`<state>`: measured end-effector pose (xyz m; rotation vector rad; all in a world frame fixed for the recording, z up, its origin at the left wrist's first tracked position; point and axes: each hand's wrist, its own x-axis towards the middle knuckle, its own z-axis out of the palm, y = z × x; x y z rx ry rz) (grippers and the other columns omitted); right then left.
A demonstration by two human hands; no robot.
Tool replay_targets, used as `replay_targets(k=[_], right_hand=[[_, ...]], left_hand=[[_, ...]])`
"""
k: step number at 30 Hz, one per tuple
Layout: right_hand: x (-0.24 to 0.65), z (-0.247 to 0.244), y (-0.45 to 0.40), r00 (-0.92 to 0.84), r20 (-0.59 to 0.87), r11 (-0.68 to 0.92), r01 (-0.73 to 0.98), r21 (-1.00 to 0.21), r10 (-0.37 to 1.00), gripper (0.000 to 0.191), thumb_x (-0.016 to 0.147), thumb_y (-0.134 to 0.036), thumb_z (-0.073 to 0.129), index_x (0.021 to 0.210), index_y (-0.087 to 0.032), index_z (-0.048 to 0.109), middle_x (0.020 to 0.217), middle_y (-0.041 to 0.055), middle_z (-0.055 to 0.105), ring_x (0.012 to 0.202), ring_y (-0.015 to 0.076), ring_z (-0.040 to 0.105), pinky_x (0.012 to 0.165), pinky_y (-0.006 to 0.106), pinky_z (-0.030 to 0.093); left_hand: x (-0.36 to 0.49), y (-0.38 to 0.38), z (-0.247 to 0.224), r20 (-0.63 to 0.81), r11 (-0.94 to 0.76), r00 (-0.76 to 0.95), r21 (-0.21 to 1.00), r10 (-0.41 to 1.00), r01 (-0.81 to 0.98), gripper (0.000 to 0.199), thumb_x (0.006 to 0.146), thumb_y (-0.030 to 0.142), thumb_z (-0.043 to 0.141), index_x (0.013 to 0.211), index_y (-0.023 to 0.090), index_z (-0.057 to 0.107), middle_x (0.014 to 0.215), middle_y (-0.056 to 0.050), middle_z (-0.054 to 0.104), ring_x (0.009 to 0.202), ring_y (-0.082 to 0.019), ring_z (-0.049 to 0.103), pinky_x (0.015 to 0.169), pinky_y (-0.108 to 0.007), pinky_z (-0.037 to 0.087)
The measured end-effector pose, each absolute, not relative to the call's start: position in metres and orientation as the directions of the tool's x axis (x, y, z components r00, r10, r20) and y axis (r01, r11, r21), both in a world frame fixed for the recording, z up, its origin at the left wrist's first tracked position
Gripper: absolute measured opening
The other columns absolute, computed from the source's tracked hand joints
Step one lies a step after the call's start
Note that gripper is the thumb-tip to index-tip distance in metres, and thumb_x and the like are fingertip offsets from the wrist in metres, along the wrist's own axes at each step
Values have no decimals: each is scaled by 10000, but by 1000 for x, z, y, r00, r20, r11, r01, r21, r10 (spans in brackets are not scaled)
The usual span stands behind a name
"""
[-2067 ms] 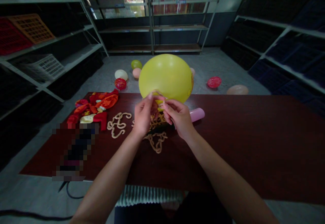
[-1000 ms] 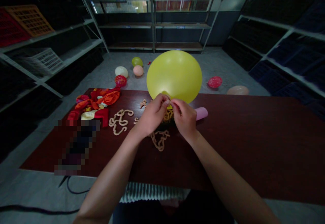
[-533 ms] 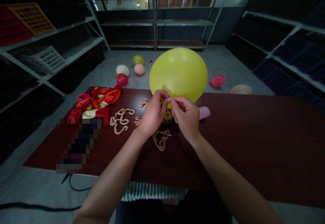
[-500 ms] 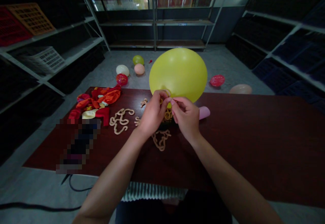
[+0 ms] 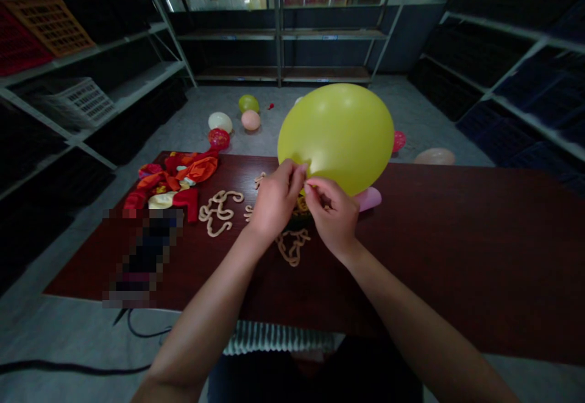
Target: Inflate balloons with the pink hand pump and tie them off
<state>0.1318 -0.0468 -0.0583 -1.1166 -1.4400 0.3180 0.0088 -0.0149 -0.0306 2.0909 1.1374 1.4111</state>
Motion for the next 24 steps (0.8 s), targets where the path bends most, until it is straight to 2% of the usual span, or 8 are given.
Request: replay_targets(k=[4,7,10,12,15,19,24], right_hand=[[129,-56,-47,171,472,433,220,-874,865,141,900,-380,645,931,-248,684,725,-12,648,577,111,537,518,257,430],[126,-50,-47,109,314,320,-38,-947,943,194,870,-438,681,907,-248,658,574,-65,518,429,69,404,384,228,291],[127,-41,-44,112,217,238,-243,-940,970,233,818,-445,728,880,-243,631,502,-108,436,350,40,296,324,217,184],[131,-37,-41,109,169,196,-328,-924,979,258,789,-447,748,879,-241,622,494,-120,415,342,31,275,316,212,167],[138,-34,-36,63,109,126,-411,-903,992,284,770,-454,761,889,-241,614,500,-133,366,351,26,260,326,211,178],[141,-37,-33,-40,79,50,-491,-870,996,280,777,-446,759,911,-245,618,507,-141,317,363,27,251,348,218,189],[139,-38,-34,-68,91,41,-532,-846,994,317,741,-450,798,911,-237,636,498,-142,339,390,28,257,362,199,209]], left_hand=[[9,-15,-29,632,-618,51,732,773,285,161,971,320,621,950,203,512,918,-28,641,782,-132,624,715,-242,468],[5,-15,-29,602,-594,33,777,798,207,144,1010,352,549,987,212,531,888,-19,627,753,-129,602,710,-246,481],[2,-17,-27,581,-593,128,799,804,98,147,1028,356,507,1008,217,551,886,-25,619,762,-141,588,711,-259,487],[2,-18,-25,609,-636,216,768,763,78,117,992,323,584,1034,215,568,928,-36,622,795,-147,588,745,-269,494],[2,-18,-25,660,-715,292,682,692,154,137,963,233,628,1095,205,604,951,-48,635,783,-148,581,762,-283,498],[1,-17,-26,746,-798,288,541,601,266,179,961,136,611,1123,198,654,953,-49,672,803,-152,605,788,-295,502],[1,-17,-27,843,-862,222,432,490,263,135,941,99,646,1006,199,708,933,-31,708,883,-148,630,823,-279,496]])
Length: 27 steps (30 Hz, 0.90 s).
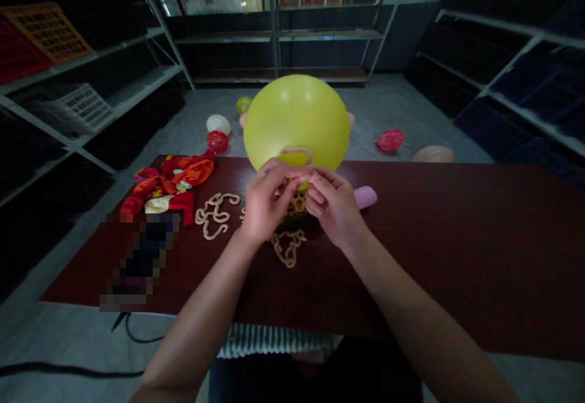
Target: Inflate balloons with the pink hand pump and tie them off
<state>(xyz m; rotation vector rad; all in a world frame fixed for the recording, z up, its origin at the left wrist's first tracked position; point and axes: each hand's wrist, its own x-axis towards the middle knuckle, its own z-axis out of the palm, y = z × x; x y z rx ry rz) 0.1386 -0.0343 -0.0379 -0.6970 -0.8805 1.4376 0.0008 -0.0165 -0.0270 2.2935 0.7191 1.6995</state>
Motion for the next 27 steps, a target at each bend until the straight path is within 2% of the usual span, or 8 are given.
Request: replay_targets(k=[3,5,8,13,17,20,24,27], right_hand=[[136,-37,-35,-42,131,90,-520,-849,990,306,755,-451,795,895,-232,632,493,-136,399,391,32,313,357,185,226],[135,-37,-37,-9,186,162,-454,-876,982,279,787,-448,774,871,-224,630,497,-123,458,386,37,363,358,184,256],[133,-39,-39,48,300,302,-261,-917,953,236,852,-431,718,855,-211,633,497,-108,504,377,44,416,374,191,305],[135,-48,-42,148,484,470,122,-874,862,177,922,-387,648,921,-210,662,599,-73,592,467,54,514,474,198,394],[137,-51,-43,115,656,558,431,-709,746,124,952,-311,612,924,-208,676,713,-33,688,561,73,589,573,212,457],[138,-50,-44,46,743,592,572,-568,668,120,961,-263,591,908,-203,681,752,-10,725,614,92,642,615,219,480],[138,-50,-44,2,756,584,635,-507,654,136,973,-265,569,918,-211,681,784,2,751,643,105,675,626,225,493],[138,-51,-44,22,747,584,609,-537,664,126,973,-256,567,933,-209,676,790,-1,750,641,101,674,625,220,498]], left_hand=[[2,-15,-28,842,-842,149,473,519,260,85,932,124,673,960,196,710,906,-19,715,862,-139,634,817,-271,494],[3,-14,-30,812,-807,89,550,577,214,42,940,157,673,941,191,698,935,-24,721,899,-145,645,857,-286,497],[3,-11,-33,732,-731,11,679,681,71,60,949,227,671,906,189,690,942,-36,719,913,-155,654,859,-295,506],[5,-8,-37,523,-510,-30,814,852,-278,168,893,363,743,882,200,702,880,-22,689,700,-109,590,661,-229,487],[5,-10,-31,337,-285,1,797,941,-533,206,829,367,808,843,196,694,885,-14,672,732,-98,605,654,-203,498],[1,-11,-24,250,-192,11,768,968,-612,158,861,329,779,863,194,696,859,-14,664,746,-103,622,692,-213,527],[-2,-10,-21,193,-154,-10,751,981,-642,107,916,300,713,898,198,686,888,-20,662,787,-108,635,735,-219,542],[1,-11,-21,267,-224,-25,749,963,-623,160,869,311,769,842,192,664,901,-15,649,787,-101,624,736,-207,537]])
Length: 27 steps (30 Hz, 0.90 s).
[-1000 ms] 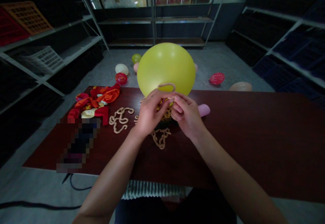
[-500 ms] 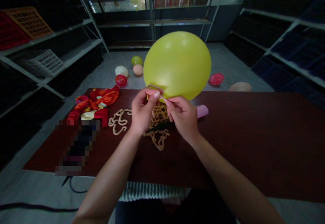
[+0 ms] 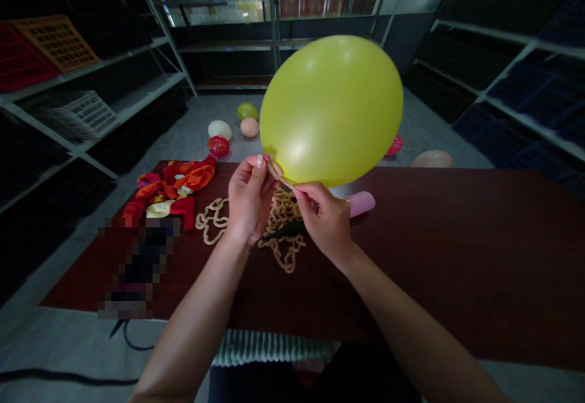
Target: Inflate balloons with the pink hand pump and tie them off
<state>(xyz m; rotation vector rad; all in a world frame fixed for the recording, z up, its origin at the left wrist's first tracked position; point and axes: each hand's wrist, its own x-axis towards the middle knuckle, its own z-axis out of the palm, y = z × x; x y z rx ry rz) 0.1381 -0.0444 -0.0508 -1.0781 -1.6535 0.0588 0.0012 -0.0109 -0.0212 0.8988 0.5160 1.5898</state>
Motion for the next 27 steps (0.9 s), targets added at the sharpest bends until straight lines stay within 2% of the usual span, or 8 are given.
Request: replay_targets(k=[4,7,10,14,19,24,27], right_hand=[[139,-51,-44,120,744,570,566,-596,658,124,972,-278,569,941,-217,671,781,-18,729,633,93,650,614,212,499],[139,-51,-43,141,749,574,556,-602,648,121,968,-280,575,934,-218,673,773,-23,723,617,90,635,615,211,498],[140,-52,-42,103,763,594,565,-573,638,128,969,-282,574,925,-218,675,771,-22,725,622,90,637,630,212,493],[144,-58,-38,45,766,579,626,-522,642,166,977,-290,559,881,-213,671,758,-13,726,624,96,640,626,217,471],[150,-64,-31,-44,776,556,723,-410,629,190,983,-287,539,855,-210,657,707,-10,716,566,102,610,579,229,416],[152,-65,-28,-104,775,554,758,-344,624,189,988,-273,528,851,-212,644,719,-5,725,565,106,601,585,238,394],[151,-65,-29,-125,768,550,770,-324,628,208,995,-281,512,849,-216,646,714,-4,728,572,114,609,587,244,391]], left_hand=[[8,-14,-26,396,-333,1,772,918,-541,188,799,287,840,900,213,699,815,14,593,691,-78,555,645,-168,488],[10,-12,-33,417,-380,-19,808,909,-450,148,842,299,800,960,227,746,886,-7,637,695,-82,543,651,-179,478],[10,-8,-40,408,-397,-62,828,911,-396,149,887,364,746,902,218,776,905,-29,677,717,-96,562,688,-207,488],[9,-5,-40,292,-287,-72,813,954,-507,160,873,363,761,830,209,776,825,-19,679,684,-85,566,627,-183,466],[9,-6,-34,160,-123,-10,713,987,-691,175,932,302,700,806,190,748,753,-9,641,638,-66,551,583,-154,461],[4,0,-34,118,-88,-10,674,993,-734,200,975,291,639,816,192,710,685,4,580,543,-74,462,521,-174,439],[1,4,-33,94,-97,-44,685,995,-722,223,988,290,613,801,190,681,713,-8,591,557,-85,457,525,-187,434]])
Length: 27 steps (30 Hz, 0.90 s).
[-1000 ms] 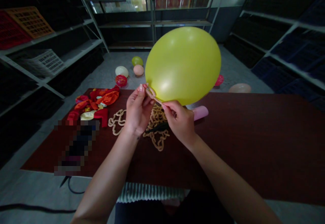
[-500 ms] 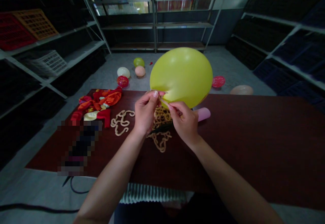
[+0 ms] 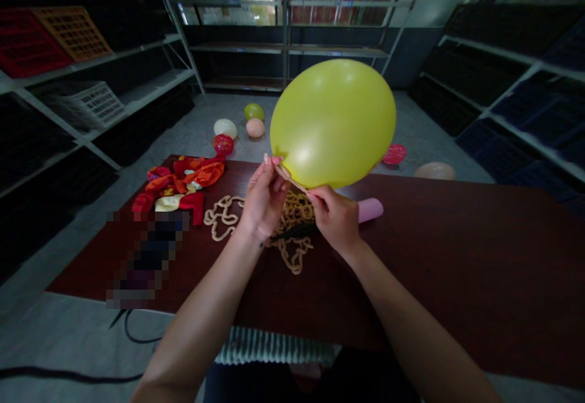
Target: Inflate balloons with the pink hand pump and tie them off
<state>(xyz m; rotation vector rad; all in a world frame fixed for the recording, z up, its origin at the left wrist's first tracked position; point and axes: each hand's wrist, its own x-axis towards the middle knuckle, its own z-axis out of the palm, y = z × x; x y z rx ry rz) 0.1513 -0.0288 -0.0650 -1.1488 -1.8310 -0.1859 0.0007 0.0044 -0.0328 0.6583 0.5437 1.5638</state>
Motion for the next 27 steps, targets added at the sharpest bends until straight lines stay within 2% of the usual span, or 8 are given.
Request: replay_targets(k=[7,9,12,15,18,23,26,27], right_hand=[[151,-70,-27,-63,763,520,768,-374,643,207,994,-299,518,848,-214,637,716,-1,723,588,115,619,596,234,394],[151,-70,-26,-22,767,519,749,-413,641,190,995,-299,519,870,-214,634,749,2,725,618,118,633,618,230,419],[150,-69,-27,-9,768,526,734,-430,640,146,998,-271,504,965,-207,632,850,21,728,719,131,667,685,234,470],[149,-70,-28,-42,785,532,757,-378,618,184,988,-195,458,1088,-182,612,970,70,719,873,171,687,778,273,508],[146,-77,-27,-67,772,511,785,-350,632,246,985,-194,442,1184,-155,581,1093,118,707,1006,210,677,837,309,527],[139,-91,-22,-101,713,466,818,-337,694,295,964,-177,424,1207,-152,590,1118,127,705,1001,233,677,842,344,542],[137,-95,-21,-122,694,453,833,-316,710,295,903,-141,470,1163,-160,609,1106,122,707,948,243,679,773,350,553],[137,-96,-20,-122,689,450,834,-319,714,302,882,-132,486,1154,-166,612,1108,118,707,943,244,678,760,351,554]], left_hand=[[6,2,-38,206,-195,-61,733,977,-652,243,927,407,689,808,195,684,697,9,558,587,-92,459,576,-201,420],[8,-2,-42,281,-289,-101,784,954,-550,267,909,450,701,825,196,702,719,4,574,616,-100,483,605,-213,423],[9,-11,-42,475,-504,-170,825,863,-255,244,942,414,668,840,200,725,781,-11,624,686,-119,530,672,-239,433],[12,-22,-31,670,-669,-153,740,726,67,185,972,299,633,846,208,734,822,-24,668,798,-158,589,789,-288,457],[19,-30,-13,771,-729,-106,631,628,266,137,961,211,634,881,232,743,852,-19,699,858,-180,611,835,-312,463],[40,-8,8,861,-768,-60,479,505,425,129,948,161,636,923,226,744,861,-28,694,858,-177,616,827,-295,479],[52,38,10,897,-778,-33,400,441,484,120,955,212,629,930,211,746,872,-50,691,885,-198,636,883,-329,497],[56,57,11,888,-770,8,394,460,501,135,962,229,617,978,206,749,941,-71,702,954,-212,646,938,-352,490]])
